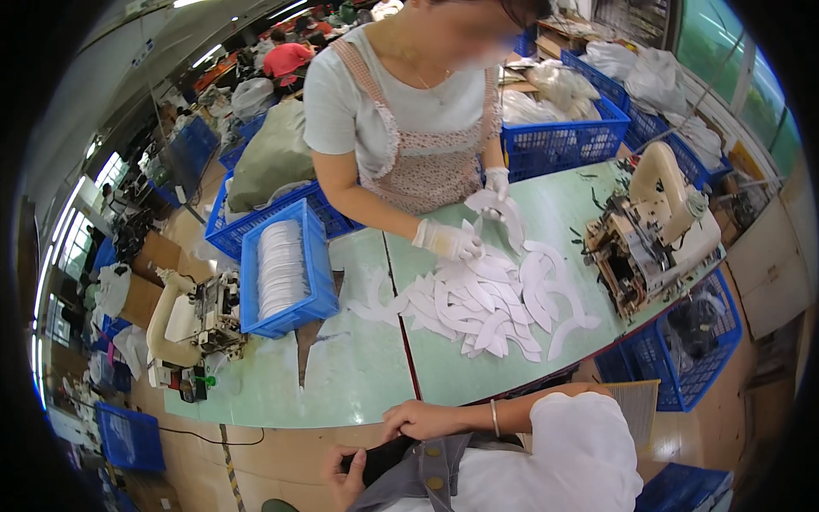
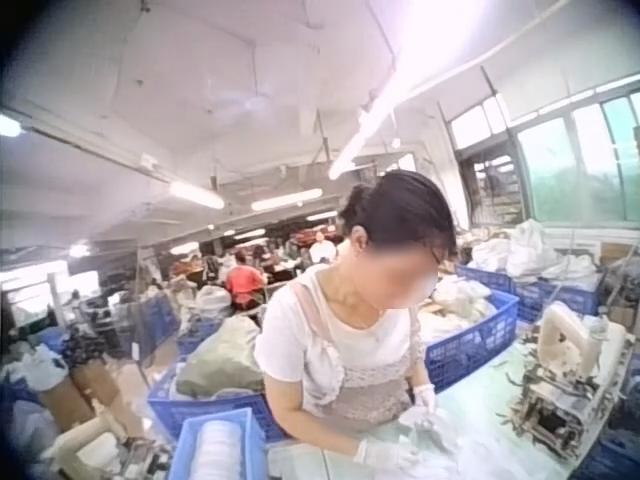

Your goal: The recorder organizes shoe components, then applies a liquid adhesive from a bottle to the edge of a black shoe upper component at a designated workstation.

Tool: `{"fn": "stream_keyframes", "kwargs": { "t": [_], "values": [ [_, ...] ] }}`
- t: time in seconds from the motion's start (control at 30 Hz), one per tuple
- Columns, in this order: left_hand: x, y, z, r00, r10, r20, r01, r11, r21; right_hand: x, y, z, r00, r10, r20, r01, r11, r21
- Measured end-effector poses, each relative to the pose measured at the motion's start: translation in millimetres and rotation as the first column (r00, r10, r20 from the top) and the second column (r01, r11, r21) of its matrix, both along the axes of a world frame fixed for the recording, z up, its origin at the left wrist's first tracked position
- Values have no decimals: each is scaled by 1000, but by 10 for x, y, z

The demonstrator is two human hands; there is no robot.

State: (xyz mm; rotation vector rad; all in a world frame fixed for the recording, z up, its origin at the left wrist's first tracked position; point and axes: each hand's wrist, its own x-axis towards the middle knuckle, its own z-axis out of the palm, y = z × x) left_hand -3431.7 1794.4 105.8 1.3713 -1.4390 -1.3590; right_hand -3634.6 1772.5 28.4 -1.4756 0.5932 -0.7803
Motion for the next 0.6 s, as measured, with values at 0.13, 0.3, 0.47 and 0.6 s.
{"fn": "stream_keyframes", "kwargs": {
  "t": [0.13,0.3,0.47,0.6],
  "values": [
    [109,-26,39,992,-86,96,100,983,-154,-82,31,32,1000,-4,-3,4,999,37],
    [43,-114,73,945,-103,310,207,924,-321,33,-27,150,997,-28,-74,27,1000,-10],
    [23,-204,174,845,-137,517,384,829,-408,159,-36,124,992,-103,-74,107,993,49],
    [92,-246,145,666,-51,744,600,629,-494,237,-57,209,979,-66,-192,55,996,-64]
  ]
}}
